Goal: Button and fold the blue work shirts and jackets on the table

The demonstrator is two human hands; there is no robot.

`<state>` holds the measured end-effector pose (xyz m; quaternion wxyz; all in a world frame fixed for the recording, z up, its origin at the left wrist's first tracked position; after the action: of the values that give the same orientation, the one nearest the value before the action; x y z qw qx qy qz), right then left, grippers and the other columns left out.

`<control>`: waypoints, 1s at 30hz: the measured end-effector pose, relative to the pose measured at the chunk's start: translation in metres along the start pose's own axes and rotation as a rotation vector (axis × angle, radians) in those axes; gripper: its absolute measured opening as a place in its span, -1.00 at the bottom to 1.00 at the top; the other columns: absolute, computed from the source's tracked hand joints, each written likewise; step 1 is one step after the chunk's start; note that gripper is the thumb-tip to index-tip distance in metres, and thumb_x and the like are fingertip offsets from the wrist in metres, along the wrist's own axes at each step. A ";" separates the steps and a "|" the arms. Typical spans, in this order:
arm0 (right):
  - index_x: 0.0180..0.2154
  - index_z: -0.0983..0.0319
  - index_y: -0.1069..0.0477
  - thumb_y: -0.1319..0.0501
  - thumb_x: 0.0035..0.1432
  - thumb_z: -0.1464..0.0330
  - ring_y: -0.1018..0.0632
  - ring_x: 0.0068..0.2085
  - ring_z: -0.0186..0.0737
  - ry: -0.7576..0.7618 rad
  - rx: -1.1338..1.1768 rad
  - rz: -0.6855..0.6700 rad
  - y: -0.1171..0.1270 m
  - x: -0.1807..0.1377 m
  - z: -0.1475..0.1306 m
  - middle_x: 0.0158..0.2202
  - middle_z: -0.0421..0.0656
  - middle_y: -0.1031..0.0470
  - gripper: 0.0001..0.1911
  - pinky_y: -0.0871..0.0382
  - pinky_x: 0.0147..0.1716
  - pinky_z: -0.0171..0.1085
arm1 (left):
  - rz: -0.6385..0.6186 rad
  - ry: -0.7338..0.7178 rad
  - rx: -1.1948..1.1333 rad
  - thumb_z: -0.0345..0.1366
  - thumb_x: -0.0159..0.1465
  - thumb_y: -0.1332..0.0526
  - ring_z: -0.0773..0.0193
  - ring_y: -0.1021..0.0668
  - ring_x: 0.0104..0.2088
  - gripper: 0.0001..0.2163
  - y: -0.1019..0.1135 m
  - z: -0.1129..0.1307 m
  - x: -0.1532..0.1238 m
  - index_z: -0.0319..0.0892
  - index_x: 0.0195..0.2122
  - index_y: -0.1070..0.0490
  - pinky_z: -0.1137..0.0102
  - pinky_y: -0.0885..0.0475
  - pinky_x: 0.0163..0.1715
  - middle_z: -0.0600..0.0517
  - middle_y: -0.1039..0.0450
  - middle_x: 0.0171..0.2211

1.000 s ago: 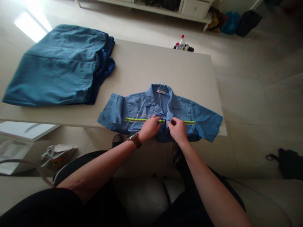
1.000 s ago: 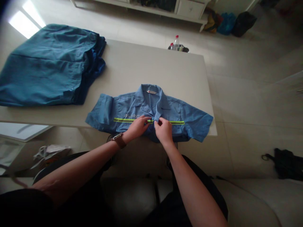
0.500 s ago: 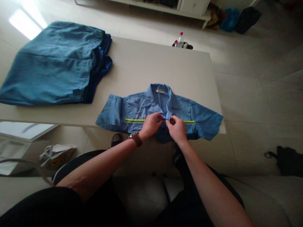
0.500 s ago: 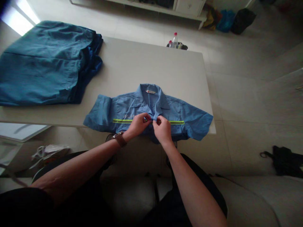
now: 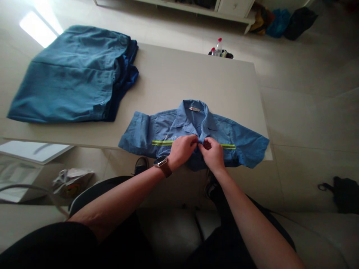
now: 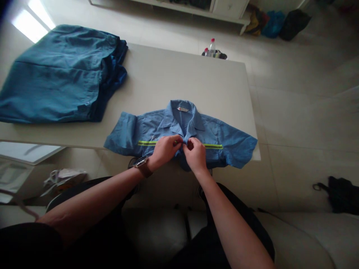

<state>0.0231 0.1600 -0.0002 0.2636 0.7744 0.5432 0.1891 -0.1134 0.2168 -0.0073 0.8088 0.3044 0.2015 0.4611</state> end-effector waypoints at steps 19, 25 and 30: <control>-0.33 0.19 -0.48 -0.18 0.17 0.49 -0.54 -0.23 -0.14 0.149 0.007 0.022 0.002 0.000 -0.002 -0.26 -0.11 -0.47 -0.87 -0.47 -0.21 -0.20 | -0.068 0.178 -0.735 -0.39 0.18 -0.31 0.35 -0.51 -0.39 -0.95 -0.021 -0.015 0.009 -0.26 -0.35 -0.54 0.46 -0.35 -0.35 0.05 -0.54 -0.42; -0.32 0.21 -0.47 -0.20 0.16 0.49 -0.55 -0.27 -0.18 0.119 0.034 0.004 0.001 0.002 0.001 -0.27 -0.12 -0.48 -0.90 -0.47 -0.24 -0.21 | 0.004 0.273 -0.938 -0.53 0.07 -0.30 0.38 -0.53 -0.40 -0.90 -0.030 -0.022 0.010 -0.26 -0.38 -0.52 0.47 -0.39 -0.32 0.07 -0.54 -0.44; -0.33 0.20 -0.45 -0.21 0.15 0.47 -0.53 -0.29 -0.20 0.097 0.038 -0.002 0.000 0.002 0.001 -0.28 -0.14 -0.47 -0.93 -0.46 -0.25 -0.22 | 0.062 0.327 -0.988 -0.59 0.03 -0.29 0.40 -0.53 -0.41 -0.83 -0.031 -0.023 0.008 -0.26 -0.36 -0.49 0.48 -0.40 -0.31 0.10 -0.53 -0.44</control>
<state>0.0243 0.1614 -0.0007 0.2226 0.7686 0.5596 0.2157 -0.1039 0.2187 -0.0452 0.7999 -0.1837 0.0742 0.5665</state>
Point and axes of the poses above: each hand's wrist, its own x-axis towards the middle knuckle, its own y-axis out of the back of the hand, z = x × y, the point moved 4 cm from there along x, towards the middle knuckle
